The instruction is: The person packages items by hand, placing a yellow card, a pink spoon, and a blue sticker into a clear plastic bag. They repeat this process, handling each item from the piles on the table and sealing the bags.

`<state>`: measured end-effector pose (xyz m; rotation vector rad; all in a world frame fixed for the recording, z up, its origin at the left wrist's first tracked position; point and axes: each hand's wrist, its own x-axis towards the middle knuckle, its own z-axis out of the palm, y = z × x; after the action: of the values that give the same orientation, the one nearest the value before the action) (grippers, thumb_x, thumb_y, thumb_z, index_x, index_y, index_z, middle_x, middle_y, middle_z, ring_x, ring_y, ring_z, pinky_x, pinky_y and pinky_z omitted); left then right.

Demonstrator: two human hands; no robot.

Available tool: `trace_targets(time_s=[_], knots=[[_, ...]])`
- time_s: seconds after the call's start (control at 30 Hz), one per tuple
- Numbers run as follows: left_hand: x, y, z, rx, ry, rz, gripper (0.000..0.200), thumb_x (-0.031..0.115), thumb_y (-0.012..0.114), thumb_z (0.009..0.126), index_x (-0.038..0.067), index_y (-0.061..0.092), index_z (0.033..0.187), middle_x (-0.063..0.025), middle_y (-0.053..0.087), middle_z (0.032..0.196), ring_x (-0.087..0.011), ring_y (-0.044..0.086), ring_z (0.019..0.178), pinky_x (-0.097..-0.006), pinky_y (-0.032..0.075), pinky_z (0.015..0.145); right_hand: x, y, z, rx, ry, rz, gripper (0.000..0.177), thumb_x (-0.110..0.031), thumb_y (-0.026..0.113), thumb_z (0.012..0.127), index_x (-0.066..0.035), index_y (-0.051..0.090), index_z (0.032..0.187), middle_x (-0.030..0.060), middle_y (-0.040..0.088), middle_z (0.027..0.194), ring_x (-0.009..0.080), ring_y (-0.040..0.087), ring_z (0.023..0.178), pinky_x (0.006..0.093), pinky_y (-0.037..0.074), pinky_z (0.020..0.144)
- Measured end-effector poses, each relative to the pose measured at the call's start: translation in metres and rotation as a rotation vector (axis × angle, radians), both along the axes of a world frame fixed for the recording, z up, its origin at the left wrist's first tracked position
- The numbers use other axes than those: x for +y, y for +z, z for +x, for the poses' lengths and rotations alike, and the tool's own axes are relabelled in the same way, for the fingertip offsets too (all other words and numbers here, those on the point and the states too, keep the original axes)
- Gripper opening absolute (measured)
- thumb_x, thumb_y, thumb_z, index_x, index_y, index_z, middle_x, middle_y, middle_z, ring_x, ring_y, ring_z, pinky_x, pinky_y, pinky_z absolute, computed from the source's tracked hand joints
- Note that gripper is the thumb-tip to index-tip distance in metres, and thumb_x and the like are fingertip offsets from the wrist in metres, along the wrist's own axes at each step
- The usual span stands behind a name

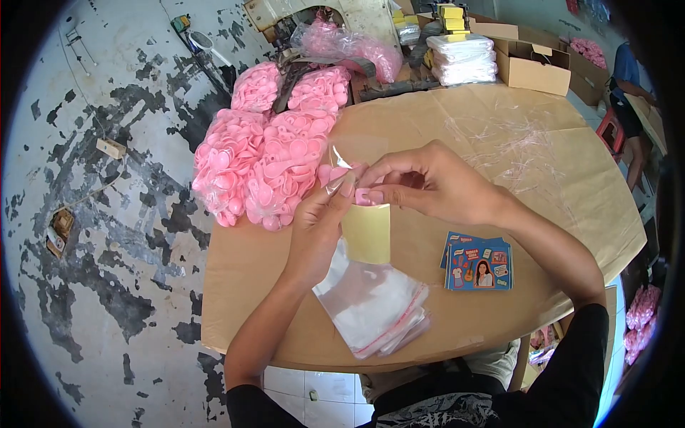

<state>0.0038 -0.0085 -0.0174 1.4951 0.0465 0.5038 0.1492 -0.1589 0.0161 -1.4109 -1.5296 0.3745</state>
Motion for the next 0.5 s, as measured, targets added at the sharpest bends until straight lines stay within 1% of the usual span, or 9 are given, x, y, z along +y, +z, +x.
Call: trace_targets(time_s=[0.07,0.17,0.27,0.3,0.37,0.5], knots=[[-0.001,0.004,-0.001,-0.014,-0.013,-0.001,0.042,0.025,0.049,0.102,-0.002,0.050,0.135,-0.0089,0.062,0.121,-0.0110,0.061,0.104,-0.0259,0.053,0.085,0.004,-0.007,0.002,0.082,-0.007,0.069,0.020,-0.012,0.064,0.093,-0.003,0.068,0.111,0.0054,0.071,0.098,0.0072,0.062,0.085,0.0229,0.051,0.074],[0.001,0.006,-0.002,-0.016,-0.027,0.011,0.041,0.024,0.049,0.102,0.000,0.050,0.136,-0.0078,0.062,0.120,-0.0112,0.062,0.103,-0.0269,0.053,0.085,0.001,-0.001,0.002,0.130,-0.042,0.042,0.020,-0.010,0.063,0.094,0.000,0.068,0.110,0.0068,0.071,0.100,0.0087,0.063,0.091,0.0241,0.052,0.079],[0.004,0.006,-0.003,-0.039,-0.046,0.041,0.039,0.022,0.049,0.102,0.002,0.051,0.136,-0.0063,0.063,0.117,-0.0115,0.062,0.102,-0.0278,0.054,0.084,0.005,-0.009,0.005,0.176,-0.020,0.094,0.020,-0.009,0.062,0.094,0.001,0.068,0.109,0.0068,0.071,0.101,0.0083,0.063,0.090,0.0241,0.051,0.080],[0.006,0.006,-0.004,-0.051,-0.053,0.052,0.039,0.021,0.049,0.102,0.002,0.051,0.136,-0.0058,0.063,0.116,-0.0117,0.062,0.102,-0.0280,0.054,0.084,0.004,-0.006,0.006,0.188,-0.040,0.066,0.020,-0.009,0.062,0.094,0.002,0.068,0.109,0.0071,0.071,0.101,0.0086,0.063,0.091,0.0242,0.051,0.080],[0.011,0.005,-0.004,-0.060,-0.078,0.064,0.036,0.018,0.049,0.101,0.002,0.052,0.134,-0.0053,0.063,0.115,-0.0119,0.062,0.102,-0.0273,0.054,0.082,0.001,0.000,0.005,0.213,-0.078,0.007,0.020,-0.008,0.062,0.094,0.003,0.068,0.109,0.0078,0.071,0.102,0.0091,0.063,0.092,0.0245,0.051,0.081],[0.014,0.005,-0.006,-0.103,-0.117,0.045,0.031,0.013,0.049,0.100,0.001,0.055,0.129,-0.0046,0.061,0.117,-0.0122,0.062,0.103,-0.0261,0.054,0.079,0.001,0.002,0.004,0.231,-0.027,0.046,0.020,-0.006,0.061,0.094,0.002,0.068,0.110,0.0080,0.071,0.102,0.0100,0.063,0.093,0.0255,0.052,0.081]])
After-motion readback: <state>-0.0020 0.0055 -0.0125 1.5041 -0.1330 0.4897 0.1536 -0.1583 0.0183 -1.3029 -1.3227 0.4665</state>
